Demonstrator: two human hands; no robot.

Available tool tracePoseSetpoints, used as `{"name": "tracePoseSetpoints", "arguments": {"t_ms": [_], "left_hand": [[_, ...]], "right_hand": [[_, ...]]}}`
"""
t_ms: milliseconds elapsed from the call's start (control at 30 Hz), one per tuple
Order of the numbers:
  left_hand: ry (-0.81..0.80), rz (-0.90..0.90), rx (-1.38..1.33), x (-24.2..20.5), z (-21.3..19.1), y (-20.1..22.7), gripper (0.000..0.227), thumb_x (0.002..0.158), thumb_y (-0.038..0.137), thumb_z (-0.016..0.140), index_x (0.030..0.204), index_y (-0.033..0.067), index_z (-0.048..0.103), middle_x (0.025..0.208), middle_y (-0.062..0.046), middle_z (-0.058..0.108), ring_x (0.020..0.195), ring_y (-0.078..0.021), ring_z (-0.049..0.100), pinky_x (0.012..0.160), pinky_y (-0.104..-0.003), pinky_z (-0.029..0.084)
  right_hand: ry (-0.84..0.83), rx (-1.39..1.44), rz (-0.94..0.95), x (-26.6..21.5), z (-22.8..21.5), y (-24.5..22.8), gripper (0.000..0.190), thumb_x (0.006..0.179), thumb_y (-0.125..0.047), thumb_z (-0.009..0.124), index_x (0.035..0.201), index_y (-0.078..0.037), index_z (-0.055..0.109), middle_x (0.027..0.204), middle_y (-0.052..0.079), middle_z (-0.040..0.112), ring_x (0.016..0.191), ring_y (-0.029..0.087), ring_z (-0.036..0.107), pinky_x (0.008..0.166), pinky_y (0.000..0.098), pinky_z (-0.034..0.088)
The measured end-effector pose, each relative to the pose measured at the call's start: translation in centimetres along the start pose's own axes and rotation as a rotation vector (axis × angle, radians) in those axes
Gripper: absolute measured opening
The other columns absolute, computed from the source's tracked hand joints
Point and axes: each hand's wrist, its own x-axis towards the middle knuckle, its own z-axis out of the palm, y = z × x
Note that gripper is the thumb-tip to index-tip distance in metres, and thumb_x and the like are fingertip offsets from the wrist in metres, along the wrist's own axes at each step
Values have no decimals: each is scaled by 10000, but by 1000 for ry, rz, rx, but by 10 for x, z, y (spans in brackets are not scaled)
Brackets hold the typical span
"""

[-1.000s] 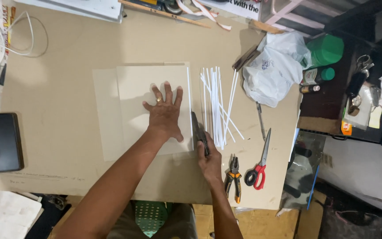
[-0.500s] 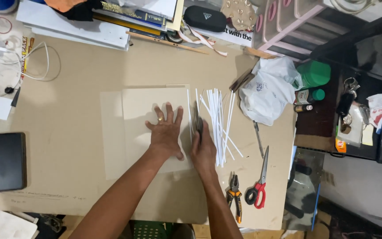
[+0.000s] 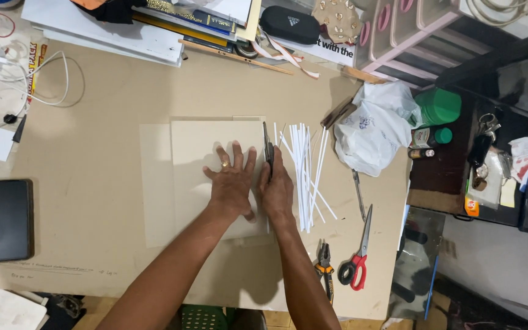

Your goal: The person uses a utility knife to cut a white plastic sheet into thin strips on a cluttered workbench. They hold the sheet steady with one hand while guiding the knife with the other, creating a pile of cut strips.

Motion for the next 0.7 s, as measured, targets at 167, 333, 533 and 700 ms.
{"name": "tracePoseSetpoints", "arguments": {"t_ms": [167,333,533,700], "left_hand": [[31,8,-23,-3,1,0,1428,570,239,922,1645,107,-9,1665,-282,37,1488,-586,78,1009,-775,355],[24,5,-17,-1,1,0,1470,546,303,944,1644,106,-13,1664,-284,36,1489,-584,80,1014,-768,356],[18,-13,55,1,4,3,1502,541,404,953,1643,106,-24,1664,-284,54,1493,-569,100,1018,-739,382],[5,-24,77,5,9,4,1536,514,476,960,1642,105,-14,1668,-278,54,1493,-565,107,1020,-738,388]], "right_hand": [[12,-15,-16,5,4,6,536,1083,-354,406,1592,-195,346,1308,221,652,1196,425,639,973,550,556],[-70,-53,53,-1,-17,-18,549,1077,-355,366,1598,-186,332,1326,213,645,1209,406,640,982,553,552],[-146,-166,71,0,-34,-43,562,1068,-387,323,1595,-195,338,1302,176,669,1171,371,674,944,545,571],[-186,-232,56,3,-42,-47,566,1052,-365,319,1587,-182,345,1268,218,682,1133,417,686,905,579,576]]}}
